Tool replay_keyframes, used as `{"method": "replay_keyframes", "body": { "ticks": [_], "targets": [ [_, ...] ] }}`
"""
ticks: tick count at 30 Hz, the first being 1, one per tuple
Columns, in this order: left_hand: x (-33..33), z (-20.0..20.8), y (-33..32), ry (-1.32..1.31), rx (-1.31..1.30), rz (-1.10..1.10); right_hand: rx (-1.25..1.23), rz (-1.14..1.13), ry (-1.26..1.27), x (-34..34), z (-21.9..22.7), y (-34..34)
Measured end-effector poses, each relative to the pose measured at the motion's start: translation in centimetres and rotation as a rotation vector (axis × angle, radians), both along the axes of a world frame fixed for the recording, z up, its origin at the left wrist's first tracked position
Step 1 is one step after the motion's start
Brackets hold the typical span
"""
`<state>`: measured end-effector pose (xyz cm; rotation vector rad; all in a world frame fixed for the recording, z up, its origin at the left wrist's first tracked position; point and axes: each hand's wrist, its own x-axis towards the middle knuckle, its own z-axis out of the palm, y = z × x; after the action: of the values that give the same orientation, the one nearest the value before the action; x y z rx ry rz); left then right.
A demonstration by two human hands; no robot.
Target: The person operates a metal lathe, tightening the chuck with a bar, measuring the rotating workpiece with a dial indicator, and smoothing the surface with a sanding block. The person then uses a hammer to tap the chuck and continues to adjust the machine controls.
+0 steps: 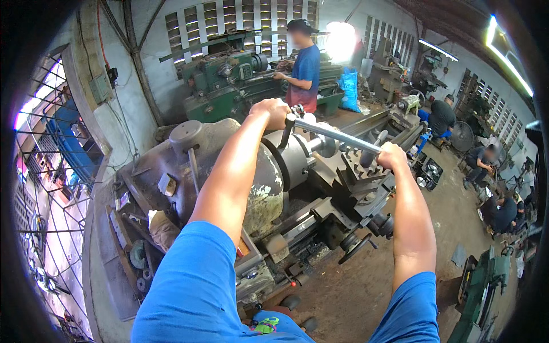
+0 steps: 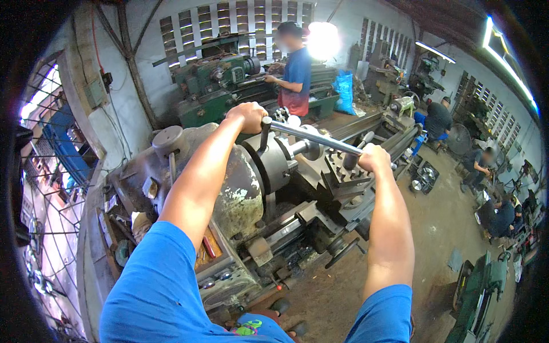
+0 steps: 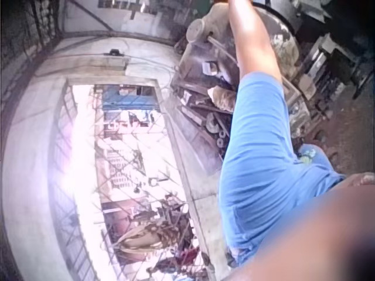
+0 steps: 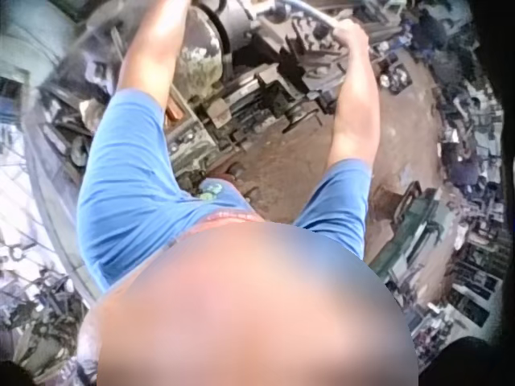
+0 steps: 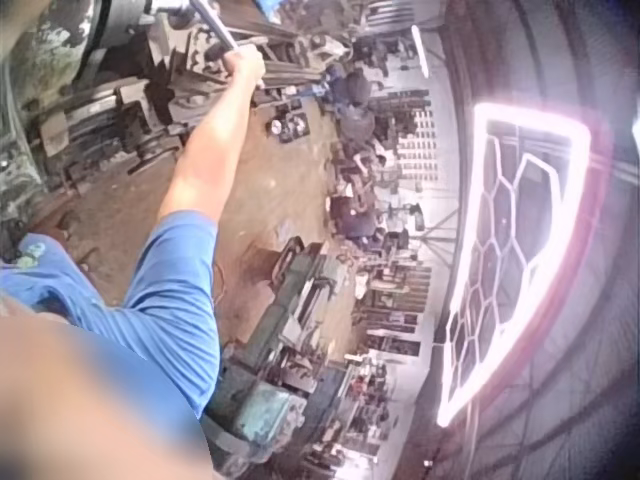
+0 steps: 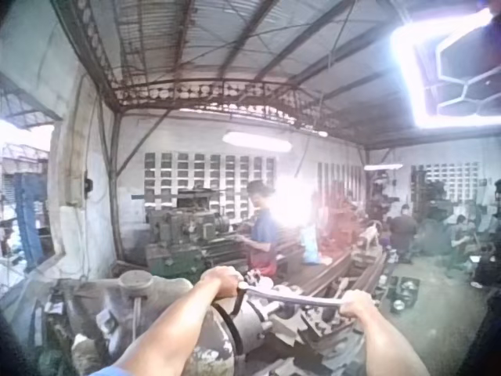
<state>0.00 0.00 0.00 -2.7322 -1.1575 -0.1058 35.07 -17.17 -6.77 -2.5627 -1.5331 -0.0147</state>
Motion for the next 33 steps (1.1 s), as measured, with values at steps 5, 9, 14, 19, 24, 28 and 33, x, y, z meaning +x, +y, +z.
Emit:
{"method": "replay_keyframes", "body": {
  "ticks": [5,9,14,19,24,28,33],
  "targets": [
    [-0.4,-0.4,1.4,-0.098,-0.006,0.008,0.014,-0.046,-0.069,-0.4,1.1,1.0],
    [-0.4,-0.9,2.6,-0.106,0.049,-0.049,-0.014,-0.051,-0.101,0.1,1.1,1.9],
    [-0.3,-2.0,3.8,-0.131,0.155,-0.127,0.092,-0.016,-0.158,0.7,-0.1,1.9],
    [-0.1,-3.2,5.9,-0.114,0.256,-0.176,0.067,-0.032,-0.134,-0.4,0.6,1.6],
    [0.3,-1.1,7.9,0.060,0.359,-0.128,0.078,-0.047,-0.118,-1.8,2.4,-0.8],
    [-0.3,-1.9,5.9,-0.041,0.215,-0.145,0.100,-0.044,-0.112,-3.1,1.8,-1.5],
    [-0.1,-1.6,2.7,-0.039,0.147,-0.053,0.063,0.080,-0.100,0.9,-0.4,-1.5]
  ]
}}
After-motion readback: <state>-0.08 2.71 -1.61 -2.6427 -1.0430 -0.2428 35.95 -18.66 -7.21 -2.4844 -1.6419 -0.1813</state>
